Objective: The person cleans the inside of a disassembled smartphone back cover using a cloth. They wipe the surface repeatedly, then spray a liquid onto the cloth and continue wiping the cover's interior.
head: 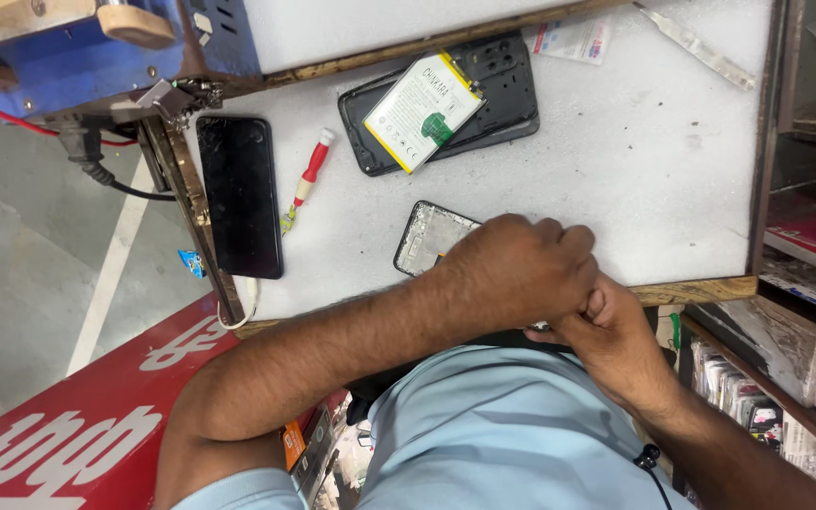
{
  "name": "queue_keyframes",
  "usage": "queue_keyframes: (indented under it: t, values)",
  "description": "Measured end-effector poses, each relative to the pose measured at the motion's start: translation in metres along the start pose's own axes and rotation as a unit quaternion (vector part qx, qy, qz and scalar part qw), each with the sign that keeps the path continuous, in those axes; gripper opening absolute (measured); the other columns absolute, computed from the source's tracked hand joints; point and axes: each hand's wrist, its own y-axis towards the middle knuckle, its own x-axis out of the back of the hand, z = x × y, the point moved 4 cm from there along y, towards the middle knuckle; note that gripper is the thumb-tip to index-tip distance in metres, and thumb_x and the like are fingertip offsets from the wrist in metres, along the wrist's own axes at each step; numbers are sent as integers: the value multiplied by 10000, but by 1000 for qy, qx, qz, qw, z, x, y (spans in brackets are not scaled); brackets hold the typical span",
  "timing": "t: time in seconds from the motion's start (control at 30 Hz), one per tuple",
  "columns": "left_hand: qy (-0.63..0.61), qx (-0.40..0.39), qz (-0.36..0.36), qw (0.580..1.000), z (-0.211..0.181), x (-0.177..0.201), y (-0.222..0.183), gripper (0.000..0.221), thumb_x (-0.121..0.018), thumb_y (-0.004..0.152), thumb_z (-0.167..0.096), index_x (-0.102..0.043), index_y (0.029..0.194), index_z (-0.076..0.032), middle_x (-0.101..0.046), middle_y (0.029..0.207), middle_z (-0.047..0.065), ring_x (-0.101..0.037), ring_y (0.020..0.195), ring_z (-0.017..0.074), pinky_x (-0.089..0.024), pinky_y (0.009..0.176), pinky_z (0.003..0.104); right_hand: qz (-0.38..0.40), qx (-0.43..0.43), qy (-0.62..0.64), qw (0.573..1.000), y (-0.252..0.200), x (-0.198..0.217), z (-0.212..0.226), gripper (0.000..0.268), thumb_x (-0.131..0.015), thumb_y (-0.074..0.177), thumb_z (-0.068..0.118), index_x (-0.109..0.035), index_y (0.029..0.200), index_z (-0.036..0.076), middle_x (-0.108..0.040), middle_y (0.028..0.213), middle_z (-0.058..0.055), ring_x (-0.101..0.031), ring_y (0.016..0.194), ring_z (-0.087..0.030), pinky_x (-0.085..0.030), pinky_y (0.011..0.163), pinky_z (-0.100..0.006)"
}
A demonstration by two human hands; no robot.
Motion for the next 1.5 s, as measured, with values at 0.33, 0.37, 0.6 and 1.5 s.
queue_keyframes:
  t: [0.33, 0.37, 0.6, 1.5]
  values:
    - [35, 56, 10, 998, 30, 18, -32, 145, -739, 771, -185, -658, 804, -70, -619, 865, 71, -689, 756, 212, -571, 544, 364, 11, 0, 14, 1000, 1, -3, 2, 353, -540, 989, 58, -538, 1325, -49, -767, 1088, -177, -759, 967, -198, -670, 810, -329]
    - [16, 41, -8, 999, 26, 19, -27, 145, -737, 766, -193, -663, 807, -76, -625, 882, 73, -689, 763, 216, -574, 561, 367, 12, 0, 11, 1000, 2, -2, 0, 350, -544, 984, 53, -541, 1318, -50, -767, 1095, -175, -758, 975, -193, -672, 810, -330]
    - [-20, -5, -15, 1000, -1, -7, 1, 165, -739, 781, -221, -680, 800, -68, -627, 857, 58, -687, 755, 211, -575, 563, 366, 13, 46, -22, 999, 0, -1, -2, 246, -553, 1019, 22, -575, 1222, -114, -723, 1093, -216, -759, 988, -216, -697, 849, -350]
    - [47, 99, -1, 994, 65, 46, -72, 163, -744, 797, -206, -643, 828, -83, -624, 875, 59, -688, 779, 220, -581, 560, 375, -35, -27, -29, 999, -7, -12, 14, 354, -550, 982, 78, -563, 1319, -27, -788, 1078, -162, -760, 931, -199, -653, 776, -334]
